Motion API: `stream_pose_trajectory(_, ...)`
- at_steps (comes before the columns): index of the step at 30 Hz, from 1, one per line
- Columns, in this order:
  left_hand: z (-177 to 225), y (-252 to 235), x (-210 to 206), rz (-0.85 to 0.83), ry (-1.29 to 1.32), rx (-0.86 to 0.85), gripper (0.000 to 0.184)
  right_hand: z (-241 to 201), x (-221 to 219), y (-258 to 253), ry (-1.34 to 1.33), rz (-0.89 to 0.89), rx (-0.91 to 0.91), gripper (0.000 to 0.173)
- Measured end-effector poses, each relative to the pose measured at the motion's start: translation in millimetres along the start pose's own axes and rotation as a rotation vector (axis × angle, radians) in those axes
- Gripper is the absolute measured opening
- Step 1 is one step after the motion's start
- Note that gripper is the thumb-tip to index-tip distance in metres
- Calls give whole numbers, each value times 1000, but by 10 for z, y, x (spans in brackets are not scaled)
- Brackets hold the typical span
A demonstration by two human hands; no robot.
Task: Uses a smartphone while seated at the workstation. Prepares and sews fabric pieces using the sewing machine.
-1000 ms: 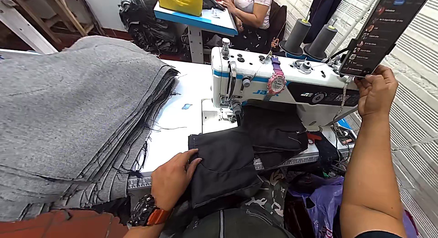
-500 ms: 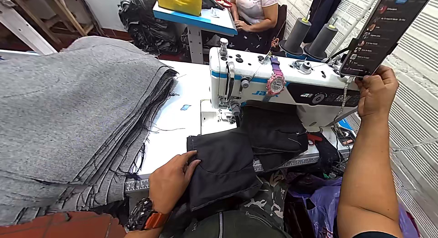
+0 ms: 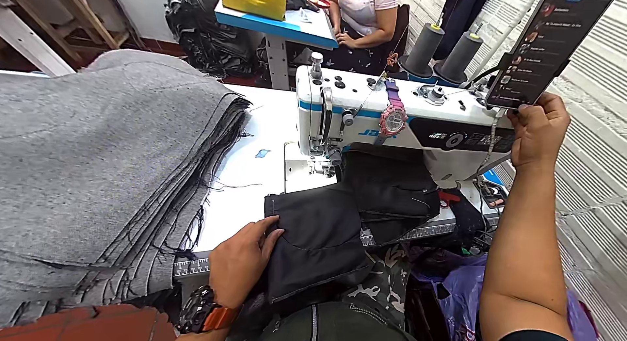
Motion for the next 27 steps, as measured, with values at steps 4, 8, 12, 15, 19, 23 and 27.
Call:
stream_pose_trajectory(4,3,3,2,4,2,1,40,-10,-5,-2,-7,3,0,24)
stream_pose_trajectory(8,-11,7,-9,8,-5,7,40,6,4,-18,7,14,-8,21)
stream_pose_trajectory(12,-12,11,-4,15,-10,2,40,7,8,-7,-3,9,6,22)
stream_pose_trajectory(15,-6,10,3,17,-4,6,40,0,-1,6,-42,-30,34,29)
stream_pose_trajectory(19,-6,9,6,9,-3,10,39,-13,-6,12,-42,-56,32,33)
stream_pose_trajectory(23,-4,7,10,11,-1,10,39,-19,-10,21,-51,-46,30,31)
stream_pose_trajectory(27,0,0,12,-1,0,11,38,1,-9,15,-53,-50,43,30)
Point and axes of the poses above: each hand's wrist, its own y-axis away from the middle knuckle, its own x-axis out of the back of the hand, z = x × y, the point moved 9 cm from there along -y, towards the middle knuckle, and after that the axes turned 7 degrees about x, right-handed, at the moved point
